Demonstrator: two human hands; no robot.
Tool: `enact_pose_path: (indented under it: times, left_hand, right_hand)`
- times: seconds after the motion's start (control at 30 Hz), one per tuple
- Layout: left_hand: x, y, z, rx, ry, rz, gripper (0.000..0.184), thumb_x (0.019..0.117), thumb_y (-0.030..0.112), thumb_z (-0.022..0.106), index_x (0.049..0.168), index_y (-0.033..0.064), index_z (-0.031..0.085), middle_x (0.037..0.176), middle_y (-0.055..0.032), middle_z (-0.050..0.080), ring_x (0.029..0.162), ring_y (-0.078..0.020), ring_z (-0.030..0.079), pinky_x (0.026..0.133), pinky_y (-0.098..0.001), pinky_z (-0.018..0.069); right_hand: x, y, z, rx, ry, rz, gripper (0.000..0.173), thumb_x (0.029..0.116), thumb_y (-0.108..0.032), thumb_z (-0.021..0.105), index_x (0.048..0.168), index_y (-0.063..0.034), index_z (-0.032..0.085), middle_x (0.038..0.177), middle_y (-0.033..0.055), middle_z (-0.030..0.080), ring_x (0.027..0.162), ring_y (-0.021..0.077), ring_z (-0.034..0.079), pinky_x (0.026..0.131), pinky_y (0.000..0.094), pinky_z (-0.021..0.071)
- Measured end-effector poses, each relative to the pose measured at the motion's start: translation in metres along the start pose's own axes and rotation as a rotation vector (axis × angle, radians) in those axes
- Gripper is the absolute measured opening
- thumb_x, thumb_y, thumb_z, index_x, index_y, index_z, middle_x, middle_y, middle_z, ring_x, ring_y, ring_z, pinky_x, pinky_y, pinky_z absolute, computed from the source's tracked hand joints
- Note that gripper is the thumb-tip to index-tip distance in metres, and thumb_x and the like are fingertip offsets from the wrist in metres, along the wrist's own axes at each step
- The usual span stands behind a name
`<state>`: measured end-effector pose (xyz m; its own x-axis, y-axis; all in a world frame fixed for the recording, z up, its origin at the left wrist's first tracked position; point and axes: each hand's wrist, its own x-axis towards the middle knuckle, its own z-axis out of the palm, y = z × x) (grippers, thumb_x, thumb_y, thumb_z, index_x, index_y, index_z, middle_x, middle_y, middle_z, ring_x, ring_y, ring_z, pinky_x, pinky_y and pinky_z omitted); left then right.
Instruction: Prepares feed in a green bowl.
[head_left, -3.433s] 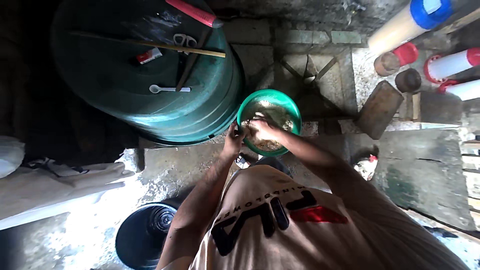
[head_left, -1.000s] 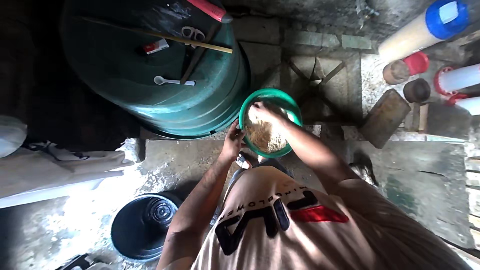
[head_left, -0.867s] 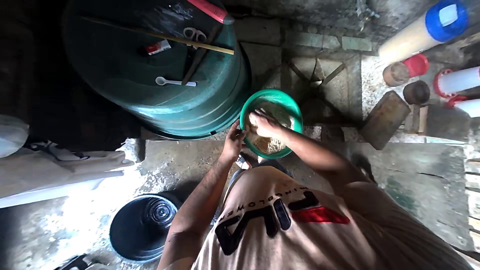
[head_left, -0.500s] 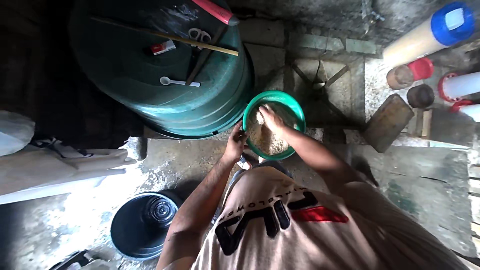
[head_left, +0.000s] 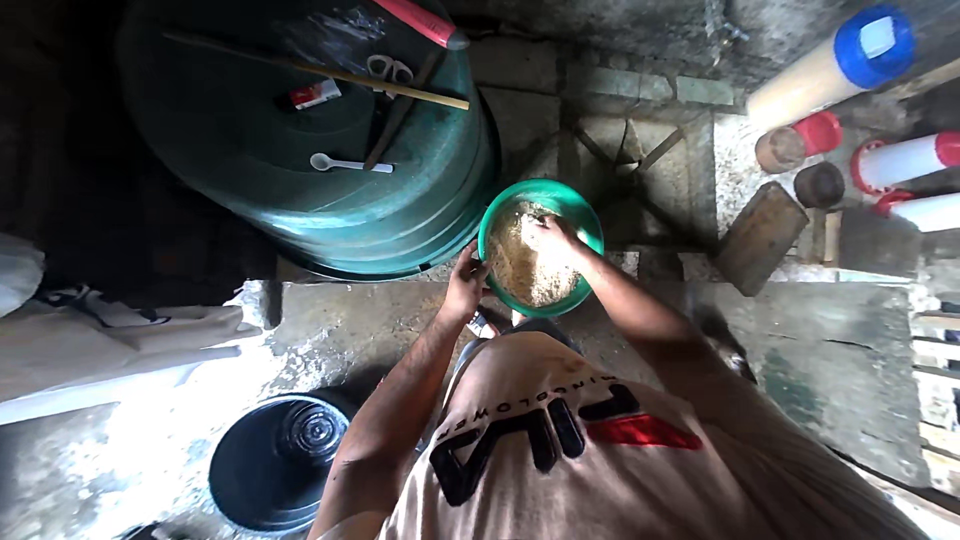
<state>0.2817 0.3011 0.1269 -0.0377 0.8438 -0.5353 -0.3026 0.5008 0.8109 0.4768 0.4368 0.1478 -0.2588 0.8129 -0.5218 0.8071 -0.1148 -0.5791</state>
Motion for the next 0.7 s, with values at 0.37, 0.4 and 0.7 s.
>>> enact_pose_path:
  times: [0.37,0.4,0.7]
  left_hand:
    - [-0.005,-0.007,-0.003,0.012,-0.012,0.013,0.054,0.1068,0.015,0.055,0.157,0.0225,0.036,0.125,-0.0172,0.059,0.102,-0.0329,0.066,0.074,-0.0557,0.0592]
    - [-0.006,-0.006,-0.002,0.014,-0.019,0.015,0.054,0.1069,0.015,0.054,0.157,0.0228,0.036,0.126,-0.0173,0.059,0.102,-0.0338,0.066,0.074,-0.0563,0.0595]
    - [-0.009,0.005,0.005,0.031,-0.021,0.031,0.056,0.1062,0.012,0.055,0.158,0.0206,0.035,0.121,-0.0172,0.060,0.098,-0.0303,0.067,0.072,-0.0514,0.0602]
  right_hand:
    - [0.016,0.041,-0.020,0.284,0.091,0.212,0.062,0.1044,-0.052,0.052,0.144,-0.0054,0.055,0.145,0.0215,0.056,0.135,0.0367,0.052,0.110,0.0602,0.0416]
    - [0.023,0.044,-0.019,0.347,0.111,0.270,0.063,0.1049,-0.056,0.048,0.141,-0.0053,0.059,0.142,0.0215,0.058,0.133,0.0363,0.054,0.108,0.0603,0.0434]
    - [0.020,-0.033,0.023,0.220,-0.067,-0.038,0.045,0.1101,-0.031,0.044,0.138,0.0018,0.057,0.131,0.0242,0.062,0.122,0.0328,0.061,0.105,0.0514,0.0477]
